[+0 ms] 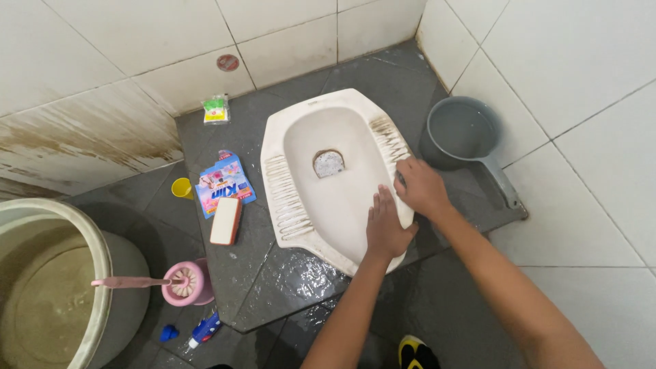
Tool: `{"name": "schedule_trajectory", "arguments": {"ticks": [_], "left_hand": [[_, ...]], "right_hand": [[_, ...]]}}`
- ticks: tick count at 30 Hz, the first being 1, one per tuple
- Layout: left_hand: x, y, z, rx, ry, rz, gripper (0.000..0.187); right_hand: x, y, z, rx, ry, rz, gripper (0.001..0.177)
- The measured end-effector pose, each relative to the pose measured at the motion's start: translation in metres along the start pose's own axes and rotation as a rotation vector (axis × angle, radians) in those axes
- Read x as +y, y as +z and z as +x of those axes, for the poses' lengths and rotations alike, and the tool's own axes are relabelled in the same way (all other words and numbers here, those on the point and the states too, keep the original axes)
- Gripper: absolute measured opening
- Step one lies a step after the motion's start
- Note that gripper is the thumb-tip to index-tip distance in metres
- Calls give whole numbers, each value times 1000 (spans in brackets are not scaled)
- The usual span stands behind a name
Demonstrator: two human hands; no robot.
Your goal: Cleaning a squat toilet using a brush, scouring pad, soap, and water
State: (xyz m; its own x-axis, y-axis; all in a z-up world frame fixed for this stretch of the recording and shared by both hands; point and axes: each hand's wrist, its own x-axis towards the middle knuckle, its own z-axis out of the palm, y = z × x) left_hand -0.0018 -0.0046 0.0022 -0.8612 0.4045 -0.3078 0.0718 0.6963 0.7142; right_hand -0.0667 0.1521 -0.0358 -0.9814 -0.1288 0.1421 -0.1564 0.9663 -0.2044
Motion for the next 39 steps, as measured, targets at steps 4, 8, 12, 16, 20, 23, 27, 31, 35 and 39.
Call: {"name": "schedule_trajectory", "arguments": {"ticks": [4,8,12,16,20,23,27,31,35,39], "left_hand": [[-2,2,6,-22,-28,2,111],[5,1,5,-3,-48,33,108],[7,4,7,9,-44,81,104],[4,8,7,30,-17,98,103],[7,7,6,3,-59,65,106],[6,11,9,13,-70,40,104],[7,8,6,2,-94,35,108],[7,6,6,26,-74,46,105],[4,7,2,11,-53,72,104],[10,-3,-3,-8,-49,49,105]], "right_hand": [[-5,-2,-38,-32,-7,-122,27],[-2,7,-20,38,-33,-179,25],[1,2,23,-11,29,-127,29],[-11,-9,17,60,74,-87,24],[-23,-25,-18,-114,106,-5,34],[-19,-19,-34,-164,54,4,36],[-14,-8,-18,-125,13,-30,34],[-12,-10,27,-42,60,-65,32],[-10,-11,8,-16,68,-30,33],[-12,-25,-44,-43,3,-37,34]]}}
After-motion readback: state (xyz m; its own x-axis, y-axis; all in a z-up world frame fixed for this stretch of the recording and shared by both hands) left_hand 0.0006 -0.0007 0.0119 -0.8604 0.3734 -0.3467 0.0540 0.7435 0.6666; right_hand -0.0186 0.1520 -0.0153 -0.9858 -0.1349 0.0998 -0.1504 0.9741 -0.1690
